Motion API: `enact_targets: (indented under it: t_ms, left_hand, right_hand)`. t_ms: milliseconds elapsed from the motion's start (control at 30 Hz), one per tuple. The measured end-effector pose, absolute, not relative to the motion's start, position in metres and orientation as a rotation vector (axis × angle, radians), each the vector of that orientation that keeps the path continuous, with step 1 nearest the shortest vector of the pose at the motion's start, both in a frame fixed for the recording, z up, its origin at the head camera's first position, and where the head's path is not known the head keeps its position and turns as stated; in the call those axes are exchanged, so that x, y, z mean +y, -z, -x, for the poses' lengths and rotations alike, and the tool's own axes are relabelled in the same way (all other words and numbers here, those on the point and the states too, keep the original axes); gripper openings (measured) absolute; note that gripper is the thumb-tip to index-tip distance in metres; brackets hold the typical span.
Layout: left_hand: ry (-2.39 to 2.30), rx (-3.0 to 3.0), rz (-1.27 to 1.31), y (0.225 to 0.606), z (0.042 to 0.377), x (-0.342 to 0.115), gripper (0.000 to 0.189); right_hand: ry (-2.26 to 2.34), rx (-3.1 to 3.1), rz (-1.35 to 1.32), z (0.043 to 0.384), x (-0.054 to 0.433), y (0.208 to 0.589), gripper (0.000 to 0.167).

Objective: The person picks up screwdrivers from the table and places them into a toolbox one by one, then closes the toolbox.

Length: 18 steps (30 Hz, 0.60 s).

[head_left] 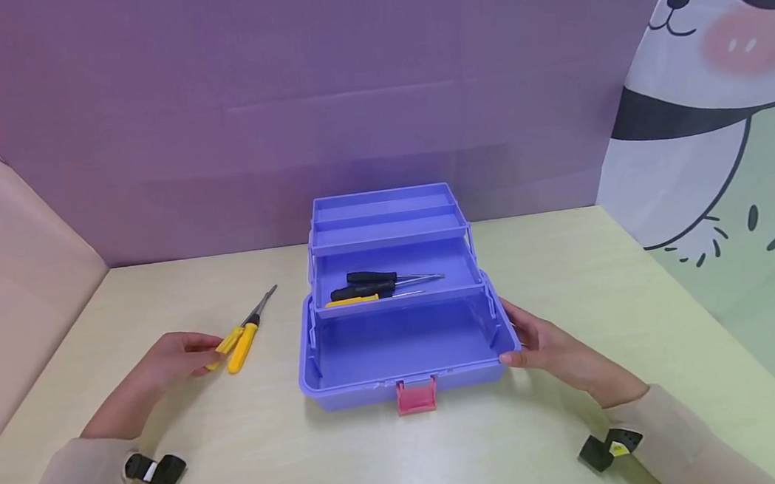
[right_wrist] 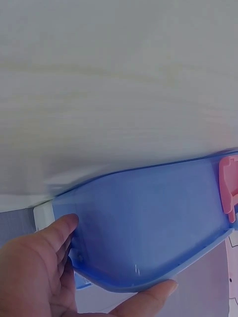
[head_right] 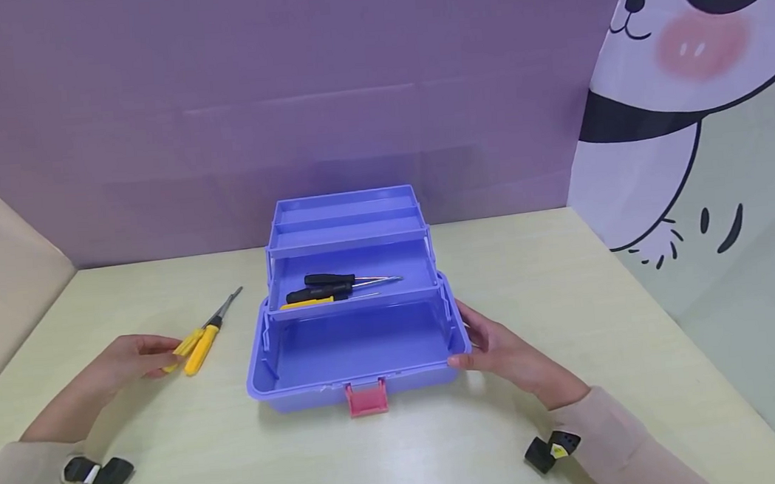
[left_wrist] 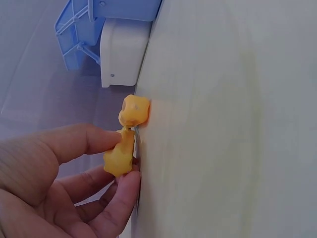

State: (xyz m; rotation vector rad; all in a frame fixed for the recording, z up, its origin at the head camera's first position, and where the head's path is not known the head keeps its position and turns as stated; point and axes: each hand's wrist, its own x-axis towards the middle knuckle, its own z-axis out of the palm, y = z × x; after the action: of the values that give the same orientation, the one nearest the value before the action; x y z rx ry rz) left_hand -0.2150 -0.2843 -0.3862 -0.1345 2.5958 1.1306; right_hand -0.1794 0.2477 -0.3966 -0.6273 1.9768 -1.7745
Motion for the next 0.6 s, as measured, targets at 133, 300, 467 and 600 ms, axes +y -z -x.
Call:
enact_targets:
  t_ms: [133, 300, 467, 600]
  left_hand:
    - [-1.131, 2.601, 0.111, 0.3848, 0.2133, -0.2843, 0.050]
    - [-1.144, 2.600, 0.080, 0.3838, 0.2122, -0.2852, 0.050]
    - [-1.171, 2.602, 0.061, 0.3862, 0.2122, -0.2880, 0.052]
    - [-1.213, 2.622, 0.037, 0.3889, 0.2107, -0.2888, 0.051]
  right_hand:
    - [1.777, 1.978, 0.634, 0.1793, 0.2473, 0.3968, 0.087]
    - [1.772, 1.984, 0.639, 0.1796, 0.2474, 0.3959, 0.087]
    - [1.775, 1.975, 0.646, 0.1794, 0.2471, 0.3956, 0.086]
    - [1.772, 1.980, 0.626, 0.1785, 0.2466, 0.3962, 0.087]
